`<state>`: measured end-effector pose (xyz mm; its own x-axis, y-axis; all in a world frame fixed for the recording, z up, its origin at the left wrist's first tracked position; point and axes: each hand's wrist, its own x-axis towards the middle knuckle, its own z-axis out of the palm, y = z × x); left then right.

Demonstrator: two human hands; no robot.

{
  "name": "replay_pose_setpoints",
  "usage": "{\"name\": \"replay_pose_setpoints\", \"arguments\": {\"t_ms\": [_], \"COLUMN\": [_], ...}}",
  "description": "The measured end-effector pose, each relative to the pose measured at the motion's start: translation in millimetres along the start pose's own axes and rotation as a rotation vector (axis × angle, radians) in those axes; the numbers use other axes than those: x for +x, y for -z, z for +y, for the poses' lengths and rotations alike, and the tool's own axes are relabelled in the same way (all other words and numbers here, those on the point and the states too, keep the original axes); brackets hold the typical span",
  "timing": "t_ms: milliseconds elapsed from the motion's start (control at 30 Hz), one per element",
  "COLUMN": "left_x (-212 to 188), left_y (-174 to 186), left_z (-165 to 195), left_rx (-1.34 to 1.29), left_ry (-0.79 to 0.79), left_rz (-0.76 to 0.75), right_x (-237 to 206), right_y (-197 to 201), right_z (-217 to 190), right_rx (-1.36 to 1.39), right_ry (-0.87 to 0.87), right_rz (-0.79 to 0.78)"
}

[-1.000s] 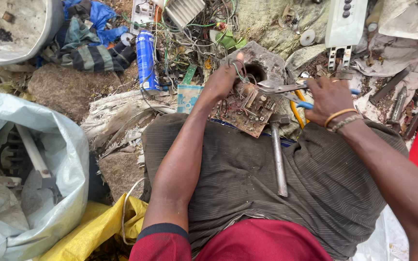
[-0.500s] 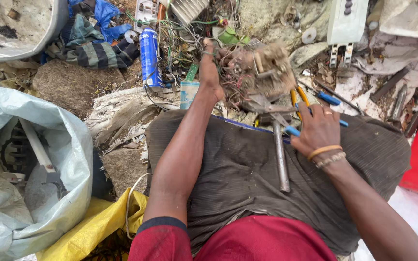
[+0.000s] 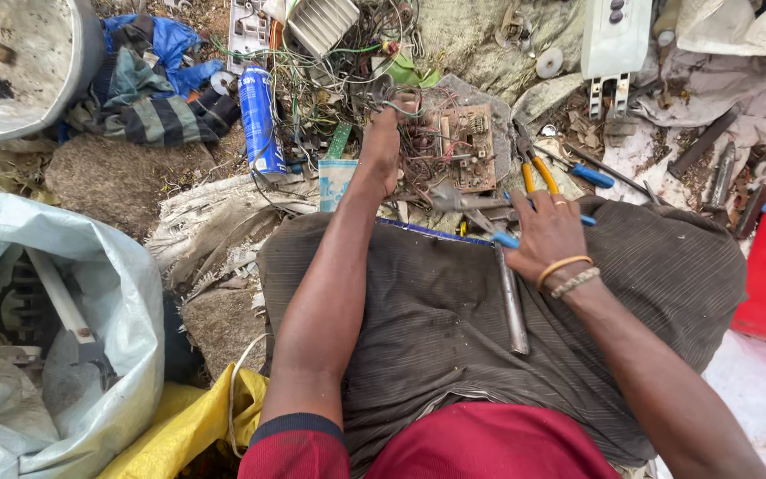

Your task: The person sits on the ground and uses a hammer and pliers to dismantle a metal pipe and a circuit board, extracting copper wires. The person places the extracted wires into a yellow sack.

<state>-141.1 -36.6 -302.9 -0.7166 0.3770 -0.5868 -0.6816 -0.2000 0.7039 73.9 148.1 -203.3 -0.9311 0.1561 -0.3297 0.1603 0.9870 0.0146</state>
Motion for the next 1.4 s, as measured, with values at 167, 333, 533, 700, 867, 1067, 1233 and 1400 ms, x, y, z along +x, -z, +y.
{"name": "replay_pose_setpoints", "arguments": {"t_ms": [167,333,533,700,867,1067,1233,1400], "left_x": [12,4,-29,-18,-7,-10,-19,-21], "left_y": [10,13,-13,-18,-3,-11,-19,-23], "left_z": [-9,10,32,25,16,8,2,5], "left_rx": [0.092,0.244,0.765,0.714,0.232,-0.084,-0.125,-0.062], "left_ry": [-0.210,-0.242,-0.553,-0.387,-0.357,-0.412,-0.318,-0.329], "left_rz": [-0.203,-0.323,-0.230,-0.031,0.088,-0.058,-0.097,-0.107], "right_x": [18,38,52,41,0,-8,17,36], "right_y": [19,51,72,67,38,4,8,13], "right_z": [-6,-5,-7,2,4,-25,-25,-13], "right_rx": [0.282,0.255,0.247,0.216,0.158,0.021,-0.002,-0.130], "right_ry": [-0.052,-0.176,-0.100,-0.162,-0.282,-0.156,-0.241,-0.187], "right_rz": [0.087,-0.064,-0.076,-0.010,0.022,0.034,-0.041,-0.129]}}
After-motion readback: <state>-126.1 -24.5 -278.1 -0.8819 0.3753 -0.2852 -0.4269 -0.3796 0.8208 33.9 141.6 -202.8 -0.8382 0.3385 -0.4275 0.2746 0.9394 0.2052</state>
